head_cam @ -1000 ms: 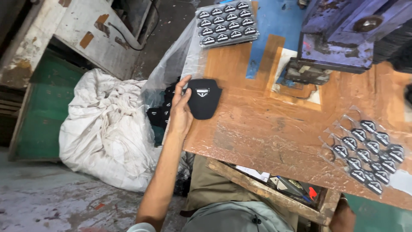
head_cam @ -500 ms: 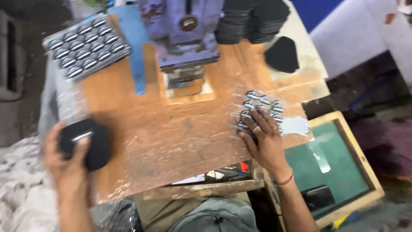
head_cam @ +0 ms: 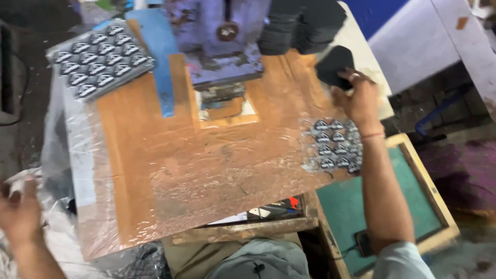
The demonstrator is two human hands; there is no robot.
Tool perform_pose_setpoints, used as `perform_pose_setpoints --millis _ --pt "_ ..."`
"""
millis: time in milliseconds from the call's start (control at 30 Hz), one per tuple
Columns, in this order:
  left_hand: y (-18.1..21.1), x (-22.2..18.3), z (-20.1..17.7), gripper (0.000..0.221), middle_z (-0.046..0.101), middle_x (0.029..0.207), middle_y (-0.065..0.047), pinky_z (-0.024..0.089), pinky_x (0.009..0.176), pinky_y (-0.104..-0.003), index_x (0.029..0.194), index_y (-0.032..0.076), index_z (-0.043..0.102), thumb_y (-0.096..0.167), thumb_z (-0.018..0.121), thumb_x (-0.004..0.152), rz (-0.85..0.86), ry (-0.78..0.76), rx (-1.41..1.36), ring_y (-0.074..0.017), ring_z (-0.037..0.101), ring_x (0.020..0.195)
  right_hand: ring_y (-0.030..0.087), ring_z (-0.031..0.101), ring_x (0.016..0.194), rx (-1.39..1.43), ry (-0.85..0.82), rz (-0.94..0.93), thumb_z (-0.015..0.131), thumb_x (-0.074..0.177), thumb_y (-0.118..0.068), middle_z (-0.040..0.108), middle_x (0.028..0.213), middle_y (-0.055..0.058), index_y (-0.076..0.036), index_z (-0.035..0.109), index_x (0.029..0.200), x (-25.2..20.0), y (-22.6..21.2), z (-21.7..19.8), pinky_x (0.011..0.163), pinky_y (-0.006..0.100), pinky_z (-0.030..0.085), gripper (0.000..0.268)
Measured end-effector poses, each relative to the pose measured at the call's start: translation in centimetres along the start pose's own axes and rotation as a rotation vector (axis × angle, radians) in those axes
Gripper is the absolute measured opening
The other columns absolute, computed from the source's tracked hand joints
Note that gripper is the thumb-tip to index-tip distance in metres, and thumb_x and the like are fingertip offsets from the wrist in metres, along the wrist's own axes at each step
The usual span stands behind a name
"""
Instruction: Stamping logos onto black fabric pieces using a industrial press machine.
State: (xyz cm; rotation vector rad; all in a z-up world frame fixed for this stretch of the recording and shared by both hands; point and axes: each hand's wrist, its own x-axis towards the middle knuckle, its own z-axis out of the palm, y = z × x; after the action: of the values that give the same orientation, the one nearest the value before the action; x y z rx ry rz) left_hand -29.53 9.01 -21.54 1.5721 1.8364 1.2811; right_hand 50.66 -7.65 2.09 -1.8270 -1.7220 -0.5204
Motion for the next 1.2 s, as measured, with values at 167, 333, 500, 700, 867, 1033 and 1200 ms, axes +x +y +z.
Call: perform_pose_setpoints --millis 167,333,500,700,867,1033,1200 --pt "22.9 -9.3 1.5 0.06 0.057 0.151 -0.022 0.043 0.121 -0.043 0.154 -0.004 0.05 0.029 0.074 0.11 0.227 -0.055 0.037 -0.0338 0.055 0.14 0.028 0.077 0.092 0.081 -0.11 0.138 0.074 0.106 -0.009 0.077 0.105 0.018 -0.003 0.081 0.107 -1.3 -1.6 -0.2 0.083 0.037 0.059 0.009" --pt "32.5 -10.2 6.6 0.076 0.044 0.156 -0.031 0.037 0.12 -0.051 0.158 -0.004 0.037 0.037 0.067 0.1 0.578 -0.38 0.188 -0.0485 0.044 0.143 0.028 0.068 0.108 0.019 -0.527 0.082 0.06 0.093 -0.009 0.072 0.118 0.014 -0.003 0.073 0.111 -16.4 -8.8 5.7 0.093 0.042 0.054 0.023" --pt "34.0 -12.2 11.6 0.079 0.035 0.16 -0.03 0.029 0.12 -0.059 0.158 -0.002 0.033 0.046 0.059 0.101 0.727 -0.508 0.236 -0.0502 0.036 0.147 0.043 0.033 0.148 0.172 -0.471 -0.3 0.059 0.093 -0.051 0.041 0.157 0.024 0.006 0.045 0.147 -8.8 -22.0 0.5 0.122 0.054 0.022 0.08" --pt "35.2 -11.2 18.3 0.076 0.03 0.164 -0.021 0.023 0.119 -0.066 0.157 0.003 0.037 0.052 0.054 0.101 0.861 -0.585 0.294 -0.0465 0.027 0.15 0.04 0.032 0.151 0.138 -0.518 -0.398 0.054 0.1 -0.048 0.04 0.16 0.024 0.004 0.042 0.153 -1.7 -18.2 5.6 0.125 0.052 0.02 0.075" --pt "35.0 -10.8 19.1 0.072 0.033 0.163 -0.017 0.021 0.119 -0.068 0.154 0.007 0.043 0.054 0.055 0.1 0.893 -0.576 0.335 -0.0448 0.026 0.15 0.04 0.038 0.15 0.193 -0.516 -0.41 0.057 0.1 -0.049 0.045 0.158 0.021 0.001 0.044 0.151 -1.0 -16.7 7.1 0.126 0.051 0.024 0.072" --pt "34.9 -10.7 19.0 0.071 0.039 0.162 -0.015 0.023 0.119 -0.067 0.151 0.005 0.048 0.053 0.057 0.1 0.897 -0.593 0.31 -0.0416 0.03 0.149 0.042 0.048 0.141 0.246 -0.504 -0.266 0.063 0.101 -0.047 0.055 0.147 0.023 -0.009 0.062 0.14 0.6 -17.0 6.2 0.118 0.051 0.039 0.054" --pt "36.2 -11.4 18.2 0.07 0.043 0.158 -0.014 0.024 0.119 -0.066 0.148 0.004 0.051 0.053 0.058 0.099 0.855 -0.609 0.286 -0.0412 0.033 0.146 0.037 0.052 0.138 0.285 -0.44 -0.308 0.068 0.097 -0.041 0.063 0.141 0.02 -0.009 0.068 0.131 0.6 -17.1 6.6 0.116 0.049 0.041 0.046"
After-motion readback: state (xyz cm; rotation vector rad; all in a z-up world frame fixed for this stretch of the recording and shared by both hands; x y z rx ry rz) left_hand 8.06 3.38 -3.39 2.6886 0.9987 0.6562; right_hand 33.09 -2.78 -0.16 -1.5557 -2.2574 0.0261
